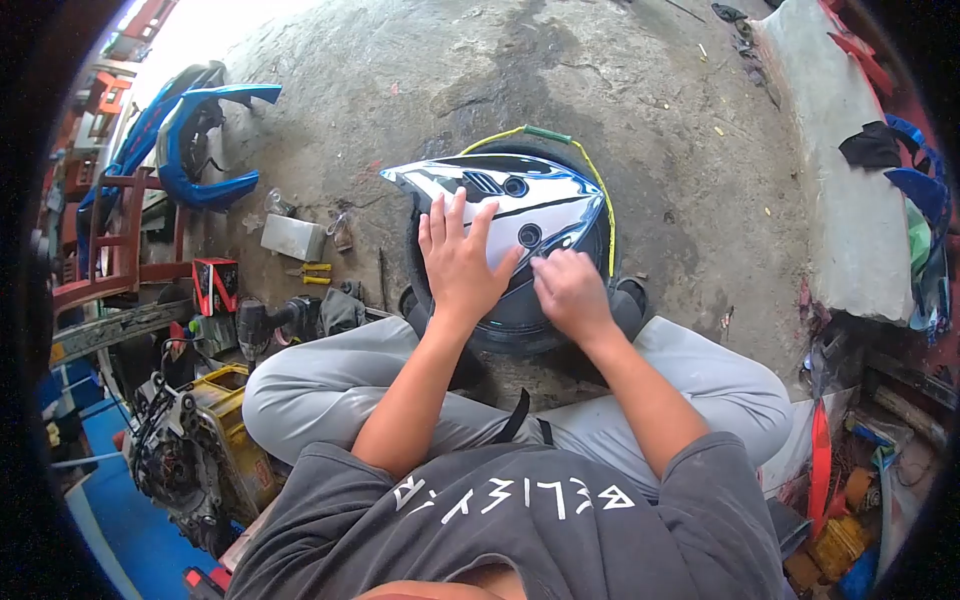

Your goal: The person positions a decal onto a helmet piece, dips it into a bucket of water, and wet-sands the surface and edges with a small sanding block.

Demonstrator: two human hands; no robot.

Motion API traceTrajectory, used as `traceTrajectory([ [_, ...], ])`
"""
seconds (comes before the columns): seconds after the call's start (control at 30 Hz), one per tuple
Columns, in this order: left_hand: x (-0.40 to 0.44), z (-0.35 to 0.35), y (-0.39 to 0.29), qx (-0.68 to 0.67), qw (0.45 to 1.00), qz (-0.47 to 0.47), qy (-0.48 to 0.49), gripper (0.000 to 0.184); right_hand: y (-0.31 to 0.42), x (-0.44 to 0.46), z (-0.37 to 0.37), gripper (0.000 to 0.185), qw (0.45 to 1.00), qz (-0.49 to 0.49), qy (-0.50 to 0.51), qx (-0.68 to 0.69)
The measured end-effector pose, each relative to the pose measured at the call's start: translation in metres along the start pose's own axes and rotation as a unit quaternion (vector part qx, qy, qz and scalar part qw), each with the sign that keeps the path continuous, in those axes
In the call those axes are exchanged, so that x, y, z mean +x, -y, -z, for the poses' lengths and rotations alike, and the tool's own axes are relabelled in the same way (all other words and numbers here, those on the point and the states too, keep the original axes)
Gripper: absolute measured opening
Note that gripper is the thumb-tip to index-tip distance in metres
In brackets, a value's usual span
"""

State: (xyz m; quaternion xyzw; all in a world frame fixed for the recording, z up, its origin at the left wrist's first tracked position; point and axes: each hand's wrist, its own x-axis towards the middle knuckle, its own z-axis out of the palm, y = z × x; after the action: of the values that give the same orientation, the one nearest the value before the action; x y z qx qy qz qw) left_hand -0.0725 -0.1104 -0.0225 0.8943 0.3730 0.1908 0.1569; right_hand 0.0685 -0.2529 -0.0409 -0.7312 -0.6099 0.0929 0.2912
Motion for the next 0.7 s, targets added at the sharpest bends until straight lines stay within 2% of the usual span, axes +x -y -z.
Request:
traceTrajectory([
  [0.1, 0.0, 0.0, -0.001, -0.004, 1.0, -0.005, -0.005, 0.07, -0.023, 0.005, 0.008, 0.021, 0.997, -0.04, -0.054, -0.024],
  [0.2, 0.0, 0.0, 0.0, 0.004, 1.0, -0.004, -0.001, 0.071, -0.025, 0.003, 0.009, 0.022, 0.995, -0.074, -0.058, -0.037],
  [0.37, 0.0, -0.002, 0.0, 0.0, 1.0, -0.003, -0.006, 0.07, 0.005, -0.005, -0.005, 0.021, 1.0, 0.005, 0.005, -0.006],
  [0.5, -0.001, -0.001, 0.001, 0.0, 1.0, -0.004, -0.002, 0.07, -0.023, 0.001, 0.002, 0.017, 0.99, -0.095, -0.106, -0.017],
  [0.53, -0.001, 0.0, 0.002, 0.002, 1.0, -0.003, -0.001, 0.07, -0.031, 0.004, 0.007, 0.017, 0.988, -0.094, -0.115, -0.039],
  [0.6, -0.001, 0.0, 0.001, 0.002, 1.0, -0.004, 0.0, 0.07, -0.03, 0.004, 0.008, 0.016, 0.987, -0.114, -0.106, -0.042],
  [0.67, 0.0, -0.001, 0.0, 0.002, 1.0, -0.003, -0.001, 0.071, -0.017, -0.001, -0.004, 0.016, 0.995, -0.054, -0.083, -0.022],
  [0.7, -0.001, -0.001, 0.0, 0.003, 1.0, -0.001, -0.001, 0.071, -0.005, -0.002, -0.003, 0.017, 0.998, -0.044, -0.037, -0.025],
])
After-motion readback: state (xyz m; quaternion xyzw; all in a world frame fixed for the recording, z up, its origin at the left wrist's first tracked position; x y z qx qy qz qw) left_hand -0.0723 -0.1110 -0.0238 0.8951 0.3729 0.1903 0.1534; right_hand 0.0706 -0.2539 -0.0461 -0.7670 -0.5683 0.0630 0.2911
